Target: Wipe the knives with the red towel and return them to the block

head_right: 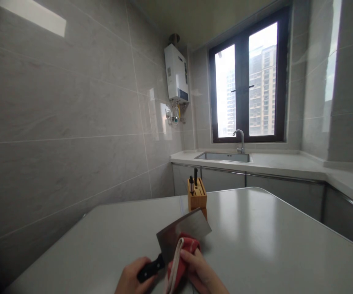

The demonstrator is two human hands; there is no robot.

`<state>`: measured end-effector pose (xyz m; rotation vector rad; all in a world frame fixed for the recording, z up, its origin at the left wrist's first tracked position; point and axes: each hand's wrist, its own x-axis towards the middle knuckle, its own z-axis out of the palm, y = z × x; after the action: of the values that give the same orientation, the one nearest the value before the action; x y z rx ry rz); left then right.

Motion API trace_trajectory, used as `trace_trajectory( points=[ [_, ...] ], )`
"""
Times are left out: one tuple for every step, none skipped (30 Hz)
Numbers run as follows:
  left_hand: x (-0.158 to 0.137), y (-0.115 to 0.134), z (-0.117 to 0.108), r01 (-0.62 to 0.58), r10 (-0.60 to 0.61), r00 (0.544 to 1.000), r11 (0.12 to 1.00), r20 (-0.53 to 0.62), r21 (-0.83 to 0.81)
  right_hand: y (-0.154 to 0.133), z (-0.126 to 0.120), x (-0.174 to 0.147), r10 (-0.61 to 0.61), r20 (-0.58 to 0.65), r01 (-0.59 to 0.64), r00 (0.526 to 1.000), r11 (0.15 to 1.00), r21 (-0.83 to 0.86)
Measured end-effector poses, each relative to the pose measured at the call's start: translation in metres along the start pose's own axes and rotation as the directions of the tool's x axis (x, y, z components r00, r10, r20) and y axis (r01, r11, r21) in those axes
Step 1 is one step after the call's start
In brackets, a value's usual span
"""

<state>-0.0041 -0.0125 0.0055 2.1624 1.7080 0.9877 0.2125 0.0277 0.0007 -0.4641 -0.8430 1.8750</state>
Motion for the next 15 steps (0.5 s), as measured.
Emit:
trace_trajectory(
  points=[
    [0.000,0.000,-0.001,-0.001,0.001,1.000,1.000,0.000,0.003,-0.001,-0.001,-0.001,0.002,0.031,-0.003,1.000,1.000,0.019],
    [0.000,0.000,-0.002,-0.002,0.002,1.000,1.000,-0.001,0.004,-0.002,-0.002,-0.002,0.005,0.054,-0.007,0.999,1.000,0.029],
    [0.000,-0.001,-0.003,-0.001,0.001,1.000,1.000,-0.002,0.006,-0.004,-0.002,-0.002,0.009,0.070,-0.011,0.997,0.999,0.030],
    [0.001,-0.001,-0.003,0.000,0.000,1.000,1.000,-0.003,0.007,-0.005,-0.002,-0.003,0.014,0.080,-0.016,0.997,0.999,0.029],
    [0.001,-0.002,-0.004,0.000,0.000,1.000,1.000,-0.004,0.008,-0.006,-0.001,-0.003,0.024,0.087,-0.026,0.996,0.999,0.029],
    [0.001,-0.002,-0.004,0.000,0.000,1.000,1.000,-0.008,0.009,-0.007,0.001,-0.004,0.035,0.086,-0.038,0.996,0.999,0.029],
    [0.001,-0.003,-0.004,-0.004,0.004,1.000,1.000,-0.013,0.008,-0.008,0.002,-0.003,0.048,0.074,-0.051,0.996,0.998,0.029],
    [0.002,-0.003,-0.004,-0.010,0.010,1.000,1.000,-0.015,0.006,-0.007,0.004,-0.003,0.057,0.052,-0.059,0.997,0.998,0.024],
    [0.002,-0.003,-0.003,-0.018,0.018,1.000,1.000,-0.014,0.005,-0.007,0.005,-0.002,0.058,0.023,-0.058,0.998,0.998,0.011],
    [0.002,-0.004,-0.002,-0.026,0.026,1.000,1.000,-0.010,0.006,-0.005,0.006,0.000,0.045,-0.004,-0.045,0.999,0.999,-0.013],
    [0.003,-0.004,-0.002,-0.032,0.032,0.999,0.999,-0.001,0.009,-0.003,0.007,0.002,0.019,-0.027,-0.020,0.999,0.999,-0.048],
    [0.003,-0.004,-0.001,-0.038,0.038,0.999,0.999,0.013,0.012,-0.001,0.007,0.004,-0.015,-0.049,0.011,0.999,0.996,-0.084],
    [0.003,-0.004,0.000,-0.043,0.043,0.999,0.999,0.025,0.014,0.001,0.007,0.006,-0.048,-0.070,0.040,0.996,0.992,-0.116],
    [0.003,-0.004,0.001,-0.047,0.047,0.998,0.999,0.032,0.017,0.003,0.007,0.008,-0.081,-0.095,0.067,0.992,0.988,-0.137],
    [0.003,-0.004,0.001,-0.050,0.049,0.998,0.999,0.033,0.019,0.005,0.006,0.009,-0.105,-0.121,0.086,0.987,0.985,-0.151]
  ],
)
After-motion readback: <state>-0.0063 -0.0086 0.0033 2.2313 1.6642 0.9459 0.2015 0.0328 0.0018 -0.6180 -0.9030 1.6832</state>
